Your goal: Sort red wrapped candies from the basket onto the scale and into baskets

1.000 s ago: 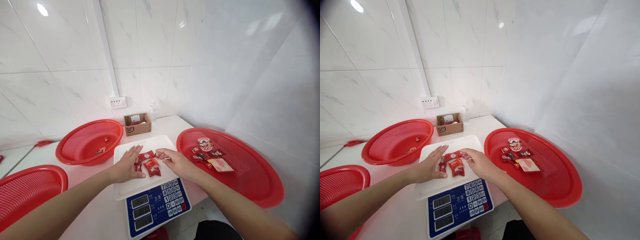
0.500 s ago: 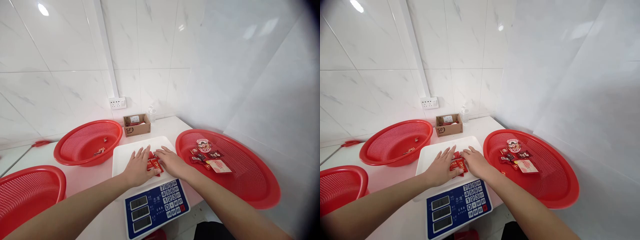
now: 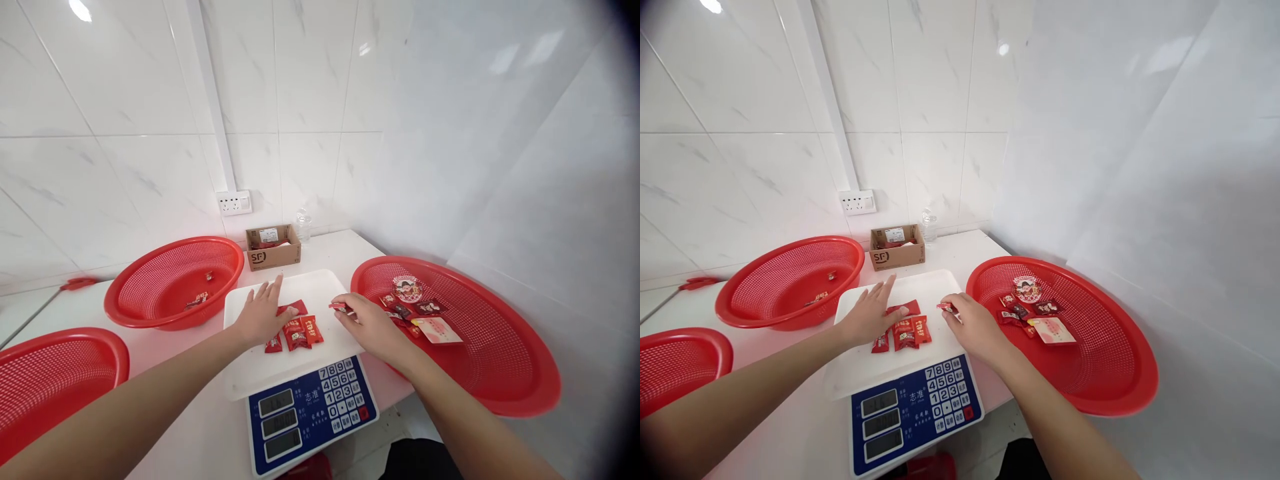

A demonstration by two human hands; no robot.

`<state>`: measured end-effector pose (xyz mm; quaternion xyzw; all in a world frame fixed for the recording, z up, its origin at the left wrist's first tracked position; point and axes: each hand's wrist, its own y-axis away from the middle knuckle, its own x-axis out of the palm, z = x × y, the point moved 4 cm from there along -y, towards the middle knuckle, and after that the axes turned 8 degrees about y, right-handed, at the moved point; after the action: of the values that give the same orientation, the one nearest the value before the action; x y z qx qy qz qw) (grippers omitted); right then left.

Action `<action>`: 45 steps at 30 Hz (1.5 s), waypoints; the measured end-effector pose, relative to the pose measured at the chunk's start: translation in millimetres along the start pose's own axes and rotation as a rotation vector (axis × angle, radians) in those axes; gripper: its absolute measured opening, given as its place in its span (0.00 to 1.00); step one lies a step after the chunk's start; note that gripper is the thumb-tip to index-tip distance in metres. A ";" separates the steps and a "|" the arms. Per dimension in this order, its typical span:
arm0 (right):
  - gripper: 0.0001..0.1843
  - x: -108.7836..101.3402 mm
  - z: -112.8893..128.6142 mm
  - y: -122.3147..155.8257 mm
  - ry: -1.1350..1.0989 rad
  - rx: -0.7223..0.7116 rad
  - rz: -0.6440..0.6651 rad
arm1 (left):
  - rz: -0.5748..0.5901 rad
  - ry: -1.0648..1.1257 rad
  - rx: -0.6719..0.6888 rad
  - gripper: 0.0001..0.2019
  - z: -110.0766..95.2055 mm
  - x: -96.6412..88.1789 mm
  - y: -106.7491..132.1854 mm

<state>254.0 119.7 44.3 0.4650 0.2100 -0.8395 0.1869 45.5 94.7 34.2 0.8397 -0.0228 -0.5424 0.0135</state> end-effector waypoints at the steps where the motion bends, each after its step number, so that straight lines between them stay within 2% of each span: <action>1: 0.12 -2.8 -2.2 6.1 -0.084 0.008 -0.034 | -0.008 0.001 -0.022 0.39 4.6 -3.5 0.5; 4: 0.14 -4.1 -10.5 23.3 -0.259 0.071 -0.088 | -0.013 0.008 -0.072 0.39 12.6 -8.3 3.8; 7: 0.16 -0.2 -18.0 36.3 -0.343 0.156 -0.132 | 0.014 0.037 -0.042 0.39 5.5 -2.7 8.6; 12: 0.18 0.6 -20.9 51.9 -0.414 0.191 -0.201 | 0.072 -0.030 0.162 0.37 -27.7 22.9 14.2; 15: 0.18 -4.0 -23.2 62.1 -0.361 0.239 -0.225 | 0.110 -0.119 0.301 0.33 -37.8 34.7 13.3; 18: 0.19 -10.2 -29.5 73.2 -0.291 0.292 -0.258 | 0.190 -0.153 0.463 0.29 -35.0 32.4 9.7; 21: 0.21 -14.0 -39.3 83.5 -0.222 0.342 -0.273 | 0.273 -0.105 0.567 0.29 -24.6 17.0 5.1; 23: 0.22 -14.7 -45.5 88.5 -0.197 0.371 -0.272 | 0.219 0.020 0.460 0.29 -14.3 2.1 -1.2; 26: 0.23 -14.4 -50.9 91.6 -0.202 0.398 -0.272 | 0.002 0.186 0.149 0.29 1.8 -14.0 -8.0; 27: 0.23 -14.3 -51.5 91.5 -0.206 0.404 -0.274 | -0.051 0.202 0.076 0.30 4.3 -14.8 -7.8; 29: 0.23 -14.2 -51.6 90.2 -0.205 0.407 -0.279 | -0.079 0.185 0.017 0.31 2.6 -8.5 -4.9; 32: 0.23 -13.8 -51.1 87.7 -0.165 0.396 -0.286 | -0.030 0.141 0.043 0.32 -10.4 11.8 3.1; 36: 0.22 -12.2 -51.6 86.6 -0.079 0.351 -0.276 | 0.049 -0.067 0.192 0.31 -29.1 32.3 10.1; 39: 0.21 -12.2 -53.9 87.3 -0.030 0.311 -0.270 | 0.137 -0.152 0.372 0.29 -31.8 30.2 8.0; 42: 0.22 -13.1 -58.6 88.2 0.008 0.310 -0.254 | 0.252 -0.132 0.505 0.32 -23.5 18.6 4.4; 43: 0.22 -13.4 -60.1 88.4 0.018 0.314 -0.250 | 0.252 -0.105 0.488 0.34 -18.7 14.0 2.6; 45: 0.22 -13.8 -62.3 88.3 0.043 0.318 -0.248 | 0.190 -0.036 0.360 0.36 -8.2 6.7 -1.2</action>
<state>349.6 79.9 10.5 0.4770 0.1346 -0.8685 0.0017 55.8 95.5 31.4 0.8128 -0.1989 -0.5407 -0.0860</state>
